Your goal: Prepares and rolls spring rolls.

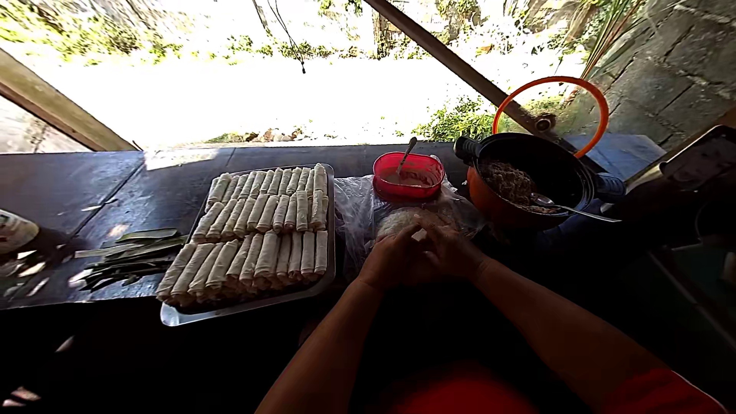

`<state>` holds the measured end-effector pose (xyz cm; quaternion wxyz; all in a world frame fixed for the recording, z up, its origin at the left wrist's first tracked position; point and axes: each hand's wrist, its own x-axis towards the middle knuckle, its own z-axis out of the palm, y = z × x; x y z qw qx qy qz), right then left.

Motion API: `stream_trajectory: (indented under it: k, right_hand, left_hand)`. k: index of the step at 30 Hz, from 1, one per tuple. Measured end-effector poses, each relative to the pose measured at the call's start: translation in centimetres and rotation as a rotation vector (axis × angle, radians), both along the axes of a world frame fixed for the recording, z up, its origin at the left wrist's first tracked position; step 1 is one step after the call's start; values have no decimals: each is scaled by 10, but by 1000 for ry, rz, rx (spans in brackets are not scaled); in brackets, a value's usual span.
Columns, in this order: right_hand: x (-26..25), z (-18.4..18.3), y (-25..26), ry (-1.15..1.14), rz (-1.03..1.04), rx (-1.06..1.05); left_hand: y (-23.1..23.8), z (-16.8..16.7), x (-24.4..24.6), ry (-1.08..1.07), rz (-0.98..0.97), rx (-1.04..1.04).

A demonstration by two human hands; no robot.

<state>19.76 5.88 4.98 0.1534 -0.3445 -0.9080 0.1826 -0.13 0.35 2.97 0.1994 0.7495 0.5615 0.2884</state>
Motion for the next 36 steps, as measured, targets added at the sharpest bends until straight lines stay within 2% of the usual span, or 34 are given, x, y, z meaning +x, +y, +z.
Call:
stream_trajectory:
  k: [6,15,20,23,27,32,36]
  right_hand:
    - [5,-3,-5,-1,28,-10]
    - [5,-2,-7,-5,56,-33]
    - [6,0,-6,-14,50,-81]
    - [8,4,-6,-6,71,-108]
    - [24,2,-3,63,40,-121]
    - [34,-3,-2,103,-15,-167]
    - [32,-5,-2,93,-33,-152]
  left_hand:
    - [-6,-7,-4,26,-57,66]
    - [-10,-20,-7,-77,-42,133]
    - [-10,-21,-7,-106,-17,90]
    - [-9,-17,-10,-131,-67,41]
    - [-9,-5,-22,-319,-149,-39]
    - [-10,0,-19,-87,-129,35]
    - [-6,-8,-7,-13,-120,80]
